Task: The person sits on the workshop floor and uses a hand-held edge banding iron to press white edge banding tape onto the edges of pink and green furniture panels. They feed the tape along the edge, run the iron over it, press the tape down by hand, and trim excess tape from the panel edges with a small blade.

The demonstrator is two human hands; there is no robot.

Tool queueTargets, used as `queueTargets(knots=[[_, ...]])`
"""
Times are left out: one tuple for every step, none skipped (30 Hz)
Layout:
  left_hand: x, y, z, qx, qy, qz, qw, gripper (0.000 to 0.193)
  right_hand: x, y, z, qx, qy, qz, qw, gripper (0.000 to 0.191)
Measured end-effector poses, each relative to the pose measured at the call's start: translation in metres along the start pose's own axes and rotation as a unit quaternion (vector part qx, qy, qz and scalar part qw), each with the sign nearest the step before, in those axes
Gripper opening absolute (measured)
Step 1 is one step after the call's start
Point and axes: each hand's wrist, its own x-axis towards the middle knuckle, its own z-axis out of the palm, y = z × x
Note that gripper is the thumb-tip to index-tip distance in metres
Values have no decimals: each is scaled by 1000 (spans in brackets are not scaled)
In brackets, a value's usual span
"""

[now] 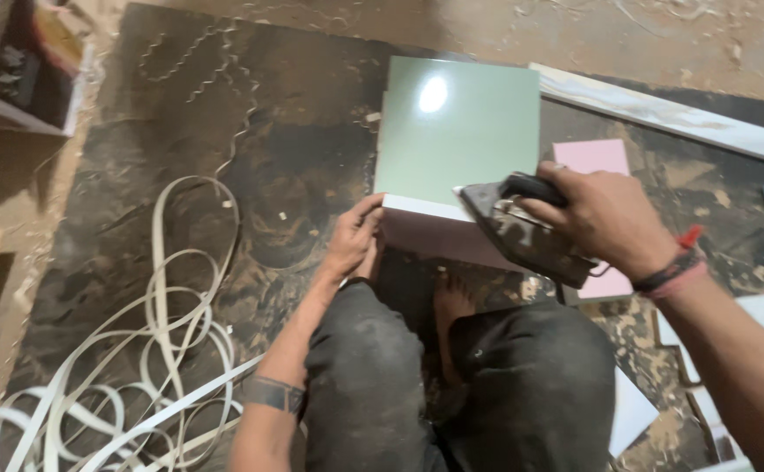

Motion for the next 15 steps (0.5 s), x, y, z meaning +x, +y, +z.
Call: queueTargets(knots=[[0, 0, 0, 27, 13, -16, 999, 31, -12, 16, -3, -20, 13, 13, 1000, 42], [-1, 1, 1, 53, 22, -32, 998, 31, -24, 33, -6, -10, 18, 27, 999, 41], [-1, 0, 1, 79, 27, -46, 995, 30, -36, 50, -8, -1, 25, 44, 999, 41], [-1, 0, 2, 70, 19, -14, 997, 28, -48, 67, -10, 7, 34, 59, 998, 41], [-1, -1, 3, 60, 13, 17, 998, 26, -59, 84, -11, 3, 36, 91, 995, 42], [-1, -1, 4, 42, 11, 5, 999, 26, -69, 100, -11, 0, 37, 120, 992, 44], [-2, -2, 5, 25, 10, -8, 1000, 27, -78, 116, -10, -2, 39, 149, 988, 45], [-2, -3, 5, 21, 11, -19, 1000, 27, -87, 132, -8, 39, 51, 170, 983, 43], [-3, -3, 5, 17, 11, -30, 999, 28, -98, 147, -6, 79, 64, 191, 976, 42], [-4, -4, 6, 14, 12, -41, 999, 28, -109, 160, -3, 120, 79, 211, 967, 41], [-4, -4, 6, 3, 6, -43, 999, 28, -120, 170, 4, 156, 81, 230, 957, 40], [-5, -4, 5, -7, 2, -45, 999, 29, -130, 179, 14, 193, 84, 246, 946, 40], [-5, -4, 5, -16, -2, -47, 999, 29, -138, 186, 25, 229, 87, 261, 934, 41], [-5, -4, 5, -19, -3, -44, 999, 29, -142, 188, 44, 242, 87, 194, 947, 43], [-6, -4, 5, -21, -3, -43, 999, 30, -152, 190, 62, 254, 85, 127, 955, 45]])
